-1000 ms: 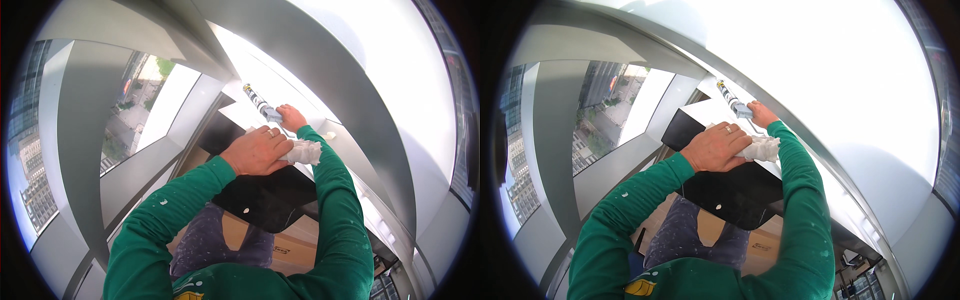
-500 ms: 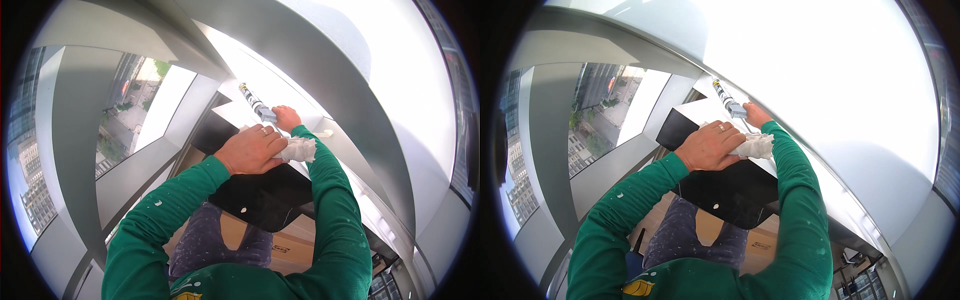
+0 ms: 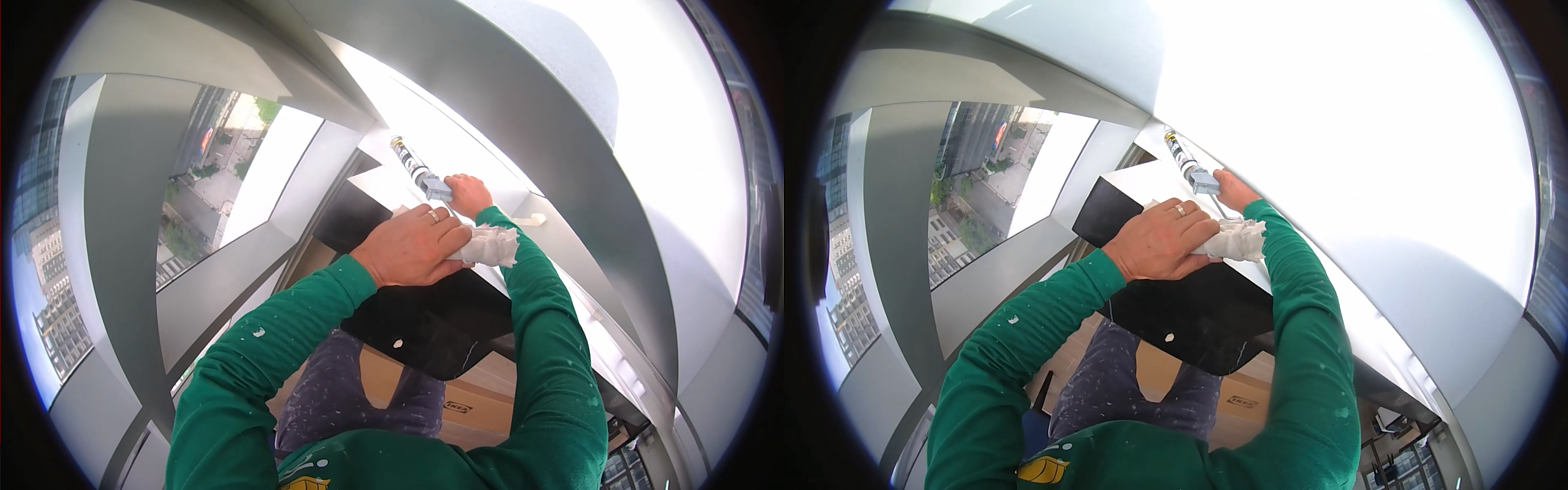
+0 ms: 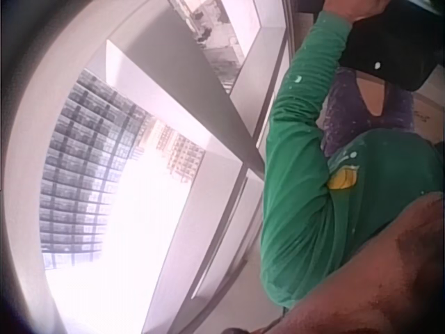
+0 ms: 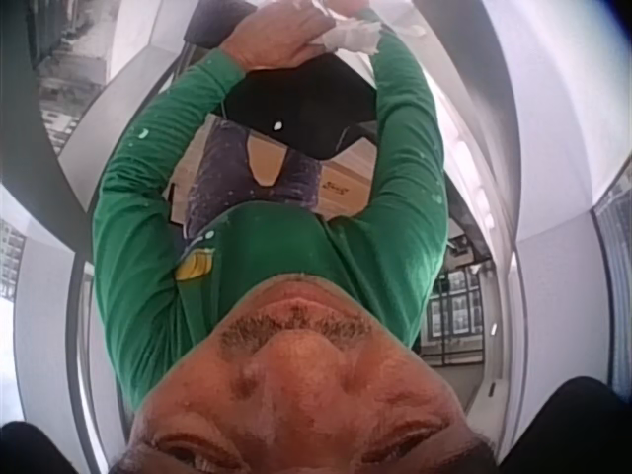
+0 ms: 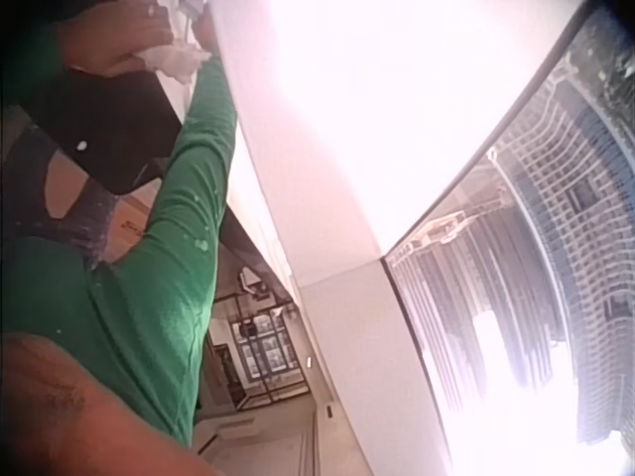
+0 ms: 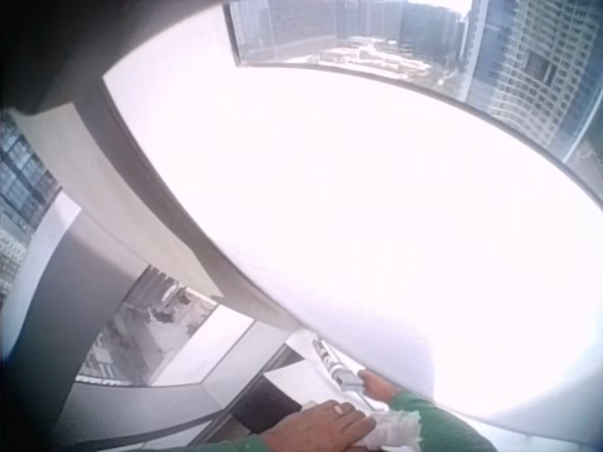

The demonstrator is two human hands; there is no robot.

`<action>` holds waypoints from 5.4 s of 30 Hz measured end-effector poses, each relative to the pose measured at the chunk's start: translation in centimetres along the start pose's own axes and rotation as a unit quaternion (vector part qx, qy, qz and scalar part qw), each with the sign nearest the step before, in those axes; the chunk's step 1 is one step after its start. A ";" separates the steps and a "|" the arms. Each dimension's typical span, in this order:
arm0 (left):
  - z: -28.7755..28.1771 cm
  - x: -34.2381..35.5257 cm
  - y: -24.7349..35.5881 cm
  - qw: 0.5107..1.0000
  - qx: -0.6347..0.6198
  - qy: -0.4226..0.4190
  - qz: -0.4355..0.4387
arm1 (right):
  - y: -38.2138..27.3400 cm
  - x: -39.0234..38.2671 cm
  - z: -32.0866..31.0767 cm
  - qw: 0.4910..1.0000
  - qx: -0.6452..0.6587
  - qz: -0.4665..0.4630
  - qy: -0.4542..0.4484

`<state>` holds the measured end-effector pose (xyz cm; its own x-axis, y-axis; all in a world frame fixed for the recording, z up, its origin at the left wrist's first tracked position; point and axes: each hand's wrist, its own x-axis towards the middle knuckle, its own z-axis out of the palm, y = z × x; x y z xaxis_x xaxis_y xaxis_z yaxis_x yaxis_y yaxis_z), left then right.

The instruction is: The person applies sealant to a window frame using a caulking gun and wipes away excess sealant with a cloth.

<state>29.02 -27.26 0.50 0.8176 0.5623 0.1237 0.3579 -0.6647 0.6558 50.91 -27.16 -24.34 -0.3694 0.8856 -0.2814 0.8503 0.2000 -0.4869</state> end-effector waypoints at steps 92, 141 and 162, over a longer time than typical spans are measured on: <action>-11.3 -8.8 27.0 0.487 -0.795 0.265 -0.246 | -32.7 -38.3 -28.4 0.973 0.079 -0.109 0.188; -20.8 -16.5 36.4 0.863 -0.473 0.145 -0.103 | -43.8 -37.2 -44.4 0.686 0.709 -0.160 -0.006; -20.0 -19.2 27.4 0.857 -0.480 0.047 -0.183 | -43.0 -34.0 -39.1 0.596 0.798 -0.085 0.015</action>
<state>14.10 -46.49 30.99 0.6739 0.7138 -0.1905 0.0100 0.2489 0.9685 41.55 -49.49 38.54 -0.3721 0.9214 -0.1120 -0.6482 -0.3443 -0.6792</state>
